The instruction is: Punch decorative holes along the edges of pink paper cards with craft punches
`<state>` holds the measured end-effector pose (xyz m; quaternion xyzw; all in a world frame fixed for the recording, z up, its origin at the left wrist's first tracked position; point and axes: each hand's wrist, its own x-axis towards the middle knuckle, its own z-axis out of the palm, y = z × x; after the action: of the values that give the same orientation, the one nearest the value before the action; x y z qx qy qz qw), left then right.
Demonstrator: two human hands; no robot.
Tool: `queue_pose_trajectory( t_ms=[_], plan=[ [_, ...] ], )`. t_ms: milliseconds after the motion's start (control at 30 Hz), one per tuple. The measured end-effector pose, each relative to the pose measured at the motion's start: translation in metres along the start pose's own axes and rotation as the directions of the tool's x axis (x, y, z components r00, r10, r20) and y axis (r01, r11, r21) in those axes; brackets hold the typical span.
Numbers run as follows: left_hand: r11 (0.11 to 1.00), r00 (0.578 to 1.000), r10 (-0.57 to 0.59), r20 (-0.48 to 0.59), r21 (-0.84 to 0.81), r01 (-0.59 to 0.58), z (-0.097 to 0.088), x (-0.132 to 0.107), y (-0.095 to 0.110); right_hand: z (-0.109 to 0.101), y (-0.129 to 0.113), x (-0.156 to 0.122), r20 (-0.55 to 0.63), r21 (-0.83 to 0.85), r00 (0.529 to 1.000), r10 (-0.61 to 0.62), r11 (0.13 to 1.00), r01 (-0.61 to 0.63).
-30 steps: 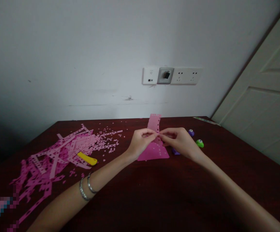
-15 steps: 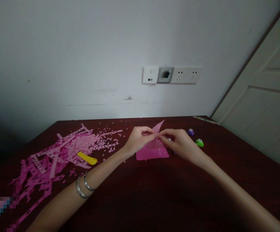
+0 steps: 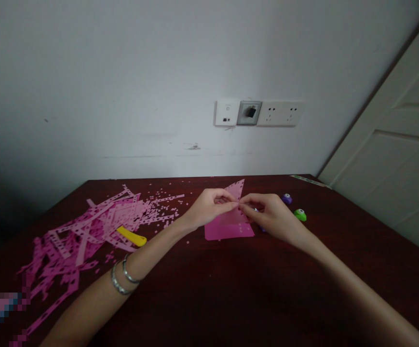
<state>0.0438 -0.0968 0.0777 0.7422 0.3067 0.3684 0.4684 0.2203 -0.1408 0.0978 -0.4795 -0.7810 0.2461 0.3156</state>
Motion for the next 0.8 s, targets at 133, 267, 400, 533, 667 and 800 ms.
queue_pose_trajectory(
  t_ms=[133, 267, 400, 533, 667, 800],
  plan=[
    [0.998, 0.999, 0.016, -0.032, 0.067, -0.014, 0.0005, 0.0005, -0.0014, 0.0009, -0.0001, 0.0004, 0.005, -0.013, 1.000, -0.021, 1.000, 0.021],
    [0.997, 0.999, 0.039, -0.011, 0.068, -0.038, 0.0014, 0.0003, -0.0012, 0.0009, -0.0027, 0.0001, 0.018, -0.040, 1.000, -0.018, 0.999, 0.019],
    [0.999, 0.997, 0.038, 0.064, -0.030, -0.036, 0.0005, -0.0008, 0.0014, 0.0003, -0.0048, -0.0012, 0.042, -0.047, 0.998, -0.044, 0.998, 0.046],
    [0.993, 0.995, 0.004, 0.099, -0.117, 0.008, -0.0013, -0.0015, 0.0022, -0.0002, -0.0061, -0.0019, 0.046, -0.041, 0.997, -0.068, 0.997, 0.070],
    [0.983, 0.992, -0.016, 0.129, -0.178, 0.039, -0.0002, -0.0019, 0.0009, 0.0008, -0.0055, -0.0019, 0.048, -0.020, 0.995, -0.084, 0.996, 0.085],
    [0.979, 0.988, -0.033, 0.148, -0.195, 0.061, -0.0012, -0.0011, 0.0042, 0.0018, -0.0016, -0.0012, 0.069, 0.001, 0.995, -0.072, 0.997, 0.072]
  ],
)
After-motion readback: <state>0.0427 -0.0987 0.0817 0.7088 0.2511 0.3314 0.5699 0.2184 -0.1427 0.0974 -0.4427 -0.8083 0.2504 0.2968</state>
